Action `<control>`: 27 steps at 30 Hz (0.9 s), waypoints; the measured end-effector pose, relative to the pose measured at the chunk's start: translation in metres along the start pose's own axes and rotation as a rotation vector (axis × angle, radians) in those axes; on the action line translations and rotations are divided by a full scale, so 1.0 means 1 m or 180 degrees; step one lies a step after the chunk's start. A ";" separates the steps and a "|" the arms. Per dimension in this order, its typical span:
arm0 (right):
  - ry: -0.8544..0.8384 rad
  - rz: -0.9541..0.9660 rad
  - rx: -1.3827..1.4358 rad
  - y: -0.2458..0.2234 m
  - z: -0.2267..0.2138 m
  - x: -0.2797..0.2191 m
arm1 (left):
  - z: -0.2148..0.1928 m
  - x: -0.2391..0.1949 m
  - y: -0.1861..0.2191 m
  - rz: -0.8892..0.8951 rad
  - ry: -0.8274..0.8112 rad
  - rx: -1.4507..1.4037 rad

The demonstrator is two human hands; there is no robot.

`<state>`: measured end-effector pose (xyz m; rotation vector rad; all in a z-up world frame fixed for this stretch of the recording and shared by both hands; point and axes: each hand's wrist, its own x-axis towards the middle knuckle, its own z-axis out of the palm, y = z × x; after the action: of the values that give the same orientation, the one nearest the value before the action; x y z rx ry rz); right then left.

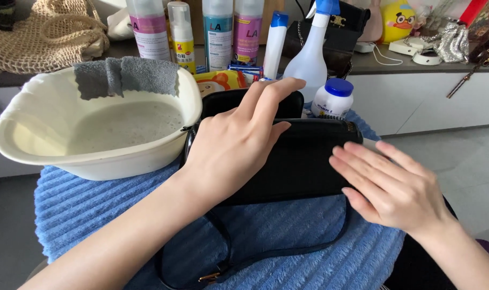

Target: Applying cleaning and conditioning cream to a black leather handbag

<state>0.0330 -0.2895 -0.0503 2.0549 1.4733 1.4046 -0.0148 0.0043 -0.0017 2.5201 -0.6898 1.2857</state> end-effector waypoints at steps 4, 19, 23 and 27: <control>-0.0116 0.0283 -0.0253 -0.009 0.005 0.017 | -0.003 0.000 0.002 -0.0012 -0.0007 0.0040; -0.0626 -0.0791 0.1222 -0.008 -0.008 0.020 | -0.004 0.001 0.003 0.0048 -0.0152 -0.0117; -0.0468 -0.0929 0.0563 0.016 -0.010 -0.009 | -0.007 0.002 0.004 -0.0053 -0.0211 -0.0313; -0.0499 -0.0969 0.0035 0.031 0.004 -0.036 | -0.005 0.000 0.002 0.0035 -0.0127 -0.0366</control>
<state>0.0531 -0.3323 -0.0517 1.8047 1.6436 1.0948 -0.0192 0.0045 0.0012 2.4585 -0.7646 1.1673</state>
